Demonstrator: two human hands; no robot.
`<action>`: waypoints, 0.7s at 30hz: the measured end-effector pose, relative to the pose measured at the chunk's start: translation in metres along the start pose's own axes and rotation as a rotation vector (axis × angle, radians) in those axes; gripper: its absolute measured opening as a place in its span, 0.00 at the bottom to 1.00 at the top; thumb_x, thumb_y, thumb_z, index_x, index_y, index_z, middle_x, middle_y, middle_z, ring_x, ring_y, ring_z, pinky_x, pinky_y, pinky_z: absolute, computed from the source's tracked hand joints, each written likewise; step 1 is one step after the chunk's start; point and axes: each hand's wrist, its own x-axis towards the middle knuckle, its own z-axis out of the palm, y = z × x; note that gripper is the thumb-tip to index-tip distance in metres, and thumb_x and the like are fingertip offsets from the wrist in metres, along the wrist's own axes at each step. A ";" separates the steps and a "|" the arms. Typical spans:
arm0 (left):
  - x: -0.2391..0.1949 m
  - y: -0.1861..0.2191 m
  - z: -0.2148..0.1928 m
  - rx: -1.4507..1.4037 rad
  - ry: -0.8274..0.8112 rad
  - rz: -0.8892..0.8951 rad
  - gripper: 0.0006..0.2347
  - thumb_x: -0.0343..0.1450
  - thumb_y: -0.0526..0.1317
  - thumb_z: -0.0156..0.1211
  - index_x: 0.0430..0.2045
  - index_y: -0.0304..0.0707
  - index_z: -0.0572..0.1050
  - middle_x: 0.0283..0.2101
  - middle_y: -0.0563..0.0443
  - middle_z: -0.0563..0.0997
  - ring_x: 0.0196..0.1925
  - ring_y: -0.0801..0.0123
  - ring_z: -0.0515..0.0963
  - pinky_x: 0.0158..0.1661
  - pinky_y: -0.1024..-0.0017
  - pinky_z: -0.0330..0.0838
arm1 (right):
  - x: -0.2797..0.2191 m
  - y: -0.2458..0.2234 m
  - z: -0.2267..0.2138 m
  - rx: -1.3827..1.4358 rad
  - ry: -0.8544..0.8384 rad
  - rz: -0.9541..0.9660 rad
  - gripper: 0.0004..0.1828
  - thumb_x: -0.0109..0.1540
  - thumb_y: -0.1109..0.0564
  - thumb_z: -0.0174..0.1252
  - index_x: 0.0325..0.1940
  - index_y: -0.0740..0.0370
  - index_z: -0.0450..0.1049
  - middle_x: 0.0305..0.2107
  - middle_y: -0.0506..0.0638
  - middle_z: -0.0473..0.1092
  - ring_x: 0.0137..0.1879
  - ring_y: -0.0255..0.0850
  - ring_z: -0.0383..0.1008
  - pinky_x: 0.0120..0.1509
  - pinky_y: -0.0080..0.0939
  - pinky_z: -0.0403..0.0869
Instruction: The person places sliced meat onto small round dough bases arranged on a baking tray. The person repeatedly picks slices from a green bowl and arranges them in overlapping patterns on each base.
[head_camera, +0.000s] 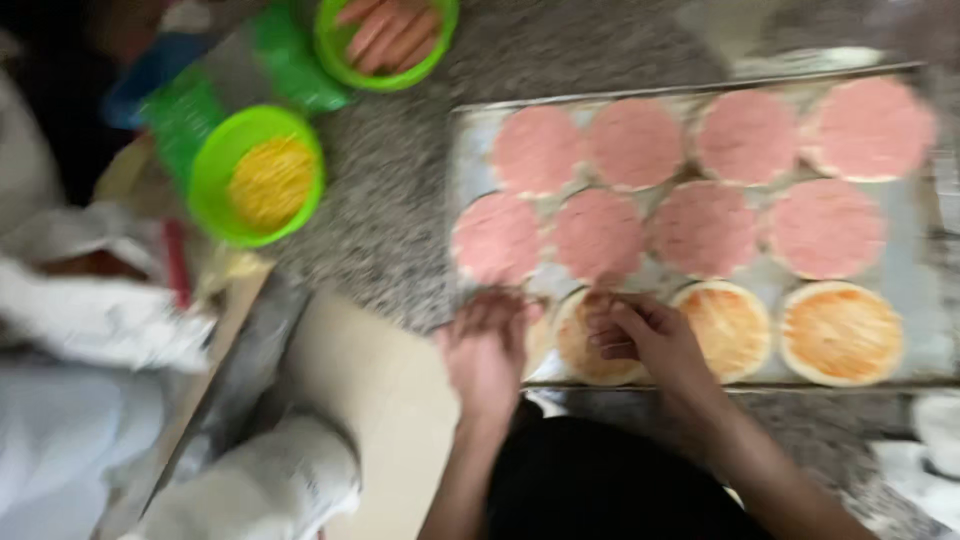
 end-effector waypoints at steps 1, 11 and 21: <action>0.001 0.004 -0.003 -0.008 0.004 -0.001 0.03 0.65 0.46 0.65 0.25 0.54 0.81 0.33 0.58 0.83 0.43 0.62 0.80 0.42 0.62 0.66 | 0.002 0.000 -0.018 0.022 0.036 -0.039 0.19 0.68 0.59 0.53 0.60 0.75 0.72 0.36 0.71 0.77 0.39 0.59 0.81 0.43 0.55 0.81; -0.038 0.021 0.026 0.049 -0.077 0.099 0.10 0.70 0.47 0.58 0.32 0.43 0.82 0.47 0.49 0.85 0.63 0.55 0.76 0.51 0.56 0.59 | -0.042 -0.022 -0.306 -0.411 0.900 -0.512 0.08 0.73 0.52 0.57 0.49 0.58 0.75 0.37 0.52 0.76 0.37 0.40 0.78 0.43 0.39 0.77; -0.045 0.057 0.041 0.035 -0.150 0.075 0.10 0.71 0.49 0.56 0.23 0.49 0.80 0.34 0.53 0.81 0.46 0.57 0.77 0.46 0.57 0.58 | -0.084 -0.039 -0.441 -1.110 0.799 0.436 0.46 0.63 0.25 0.49 0.71 0.62 0.67 0.60 0.75 0.70 0.64 0.71 0.72 0.62 0.61 0.69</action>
